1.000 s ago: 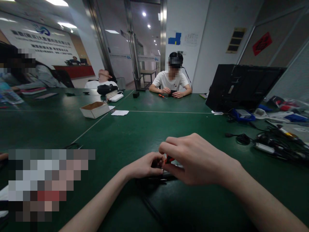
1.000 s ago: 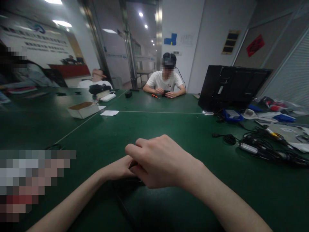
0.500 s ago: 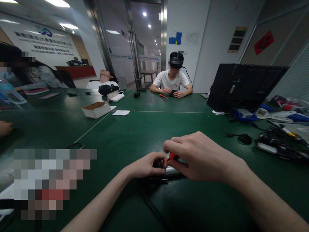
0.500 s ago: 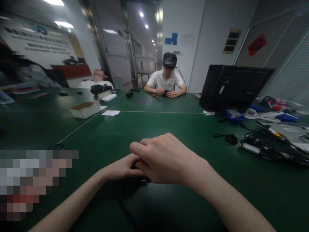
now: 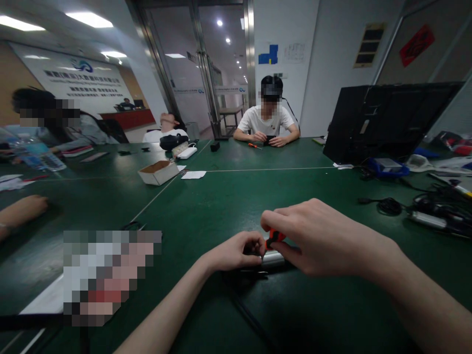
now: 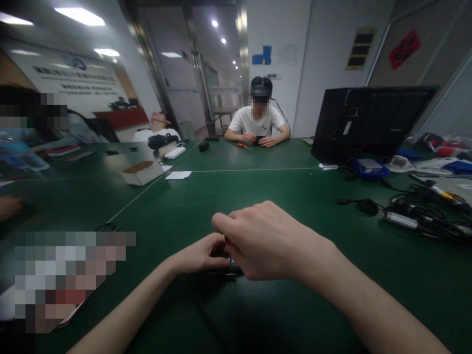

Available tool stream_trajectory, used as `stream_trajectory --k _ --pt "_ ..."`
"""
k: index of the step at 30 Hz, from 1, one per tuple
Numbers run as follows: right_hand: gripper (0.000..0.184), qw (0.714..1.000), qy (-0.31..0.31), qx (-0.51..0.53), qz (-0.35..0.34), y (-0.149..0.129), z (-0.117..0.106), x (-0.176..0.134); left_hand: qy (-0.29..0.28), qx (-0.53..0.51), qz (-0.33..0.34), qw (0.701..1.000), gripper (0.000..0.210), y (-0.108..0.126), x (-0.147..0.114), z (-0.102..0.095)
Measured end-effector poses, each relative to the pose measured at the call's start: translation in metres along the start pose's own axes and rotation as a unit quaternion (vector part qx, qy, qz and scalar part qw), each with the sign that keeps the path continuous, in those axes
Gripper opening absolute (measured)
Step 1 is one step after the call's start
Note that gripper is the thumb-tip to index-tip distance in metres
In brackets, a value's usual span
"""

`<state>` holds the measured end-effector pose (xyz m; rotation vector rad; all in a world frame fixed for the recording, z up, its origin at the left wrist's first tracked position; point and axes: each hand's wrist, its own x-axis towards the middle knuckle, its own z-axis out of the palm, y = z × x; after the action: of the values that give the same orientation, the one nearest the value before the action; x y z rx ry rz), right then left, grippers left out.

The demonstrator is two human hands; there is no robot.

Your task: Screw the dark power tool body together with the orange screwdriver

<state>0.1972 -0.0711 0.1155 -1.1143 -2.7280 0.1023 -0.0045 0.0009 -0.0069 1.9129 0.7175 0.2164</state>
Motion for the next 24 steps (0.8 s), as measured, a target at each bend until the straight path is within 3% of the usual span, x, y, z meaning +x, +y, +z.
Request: stream_trajectory --k 6,13,18,24 --pt "0.006 1.0 0.018 -0.002 0.003 0.0038 0.0018 -0.0008 0.008 0.018 -0.011 1.0 0.021 0.0029 -0.001 0.0006" --pt "0.008 1.0 0.007 -0.007 0.007 0.0096 -0.0015 -0.0046 -0.03 0.004 0.02 0.999 0.019 0.0043 0.0003 -0.0021" --pt "0.015 1.0 0.008 -0.002 -0.026 0.0075 0.0002 -0.0029 0.001 0.025 -0.005 1.0 0.021 0.0054 -0.0012 -0.0019" --pt "0.006 0.997 0.049 -0.039 -0.037 0.0016 0.0026 -0.0005 0.008 0.039 -0.013 0.999 0.024 0.0034 -0.001 -0.0011"
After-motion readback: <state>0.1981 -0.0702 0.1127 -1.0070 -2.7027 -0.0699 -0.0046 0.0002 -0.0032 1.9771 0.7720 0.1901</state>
